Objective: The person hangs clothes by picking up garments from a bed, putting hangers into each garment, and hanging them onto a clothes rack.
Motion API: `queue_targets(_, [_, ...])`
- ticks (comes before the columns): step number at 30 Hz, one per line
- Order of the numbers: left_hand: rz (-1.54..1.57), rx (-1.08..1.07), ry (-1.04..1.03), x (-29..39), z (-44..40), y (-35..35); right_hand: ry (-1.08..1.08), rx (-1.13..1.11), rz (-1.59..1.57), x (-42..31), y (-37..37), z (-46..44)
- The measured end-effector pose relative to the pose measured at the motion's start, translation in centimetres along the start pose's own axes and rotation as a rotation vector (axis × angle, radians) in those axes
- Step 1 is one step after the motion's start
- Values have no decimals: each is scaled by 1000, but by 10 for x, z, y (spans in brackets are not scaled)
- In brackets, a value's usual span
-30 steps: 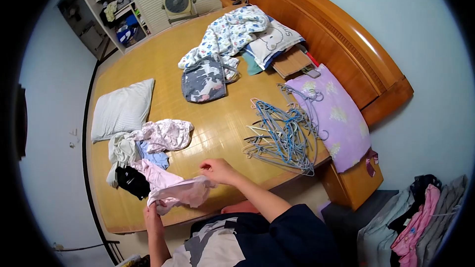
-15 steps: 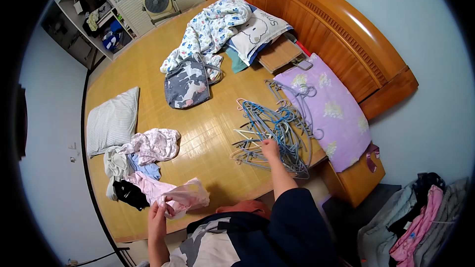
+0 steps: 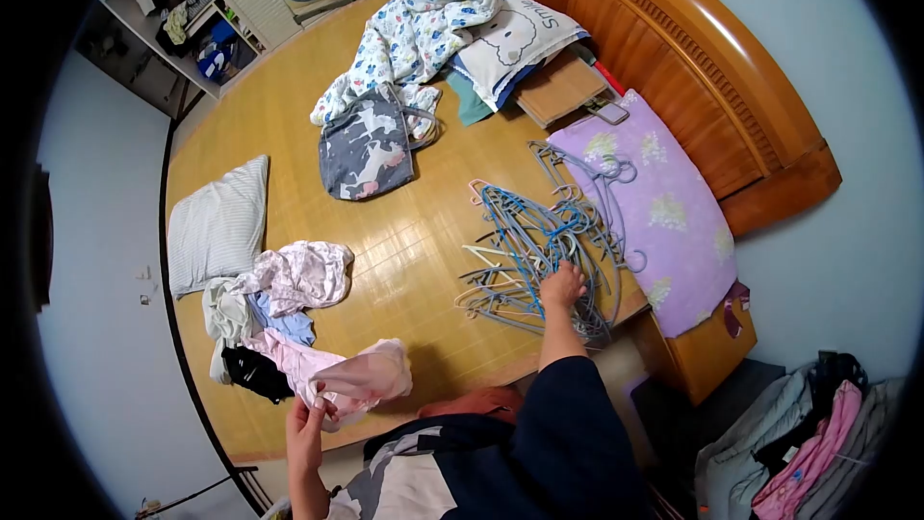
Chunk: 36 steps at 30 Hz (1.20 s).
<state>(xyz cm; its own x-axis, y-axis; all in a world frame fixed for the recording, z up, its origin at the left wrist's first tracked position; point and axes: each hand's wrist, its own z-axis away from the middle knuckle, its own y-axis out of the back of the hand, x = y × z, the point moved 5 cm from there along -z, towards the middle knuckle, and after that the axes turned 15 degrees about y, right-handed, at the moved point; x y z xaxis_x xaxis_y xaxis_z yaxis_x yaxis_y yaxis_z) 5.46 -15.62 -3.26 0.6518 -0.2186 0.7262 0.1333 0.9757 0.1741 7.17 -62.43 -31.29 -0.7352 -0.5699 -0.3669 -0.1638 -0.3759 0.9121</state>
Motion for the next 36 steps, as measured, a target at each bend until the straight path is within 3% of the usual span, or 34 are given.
queue_targets(15, [-9, 37, -56, 16, 3, -2, 56, -18, 63, 1, 8, 6])
queue_targets(21, [-1, 35, -91, 13, 4, -2, 58, -120, -77, 7, -1, 11])
queue_targets(29, [64, 79, -135, 13, 14, 3, 269, 15, -190, 5, -8, 23])
queue_targets(30, [85, 85, -138, 13, 14, 5, 275, 14, -190, 5, -6, 25])
queue_targets(32, [104, 81, -137, 10, 14, 6, 134, -129, -481, 8, -13, 32])
queue_targets(36, [123, 73, -146, 5, 14, 11, 206, -71, -478, 3, -10, 49])
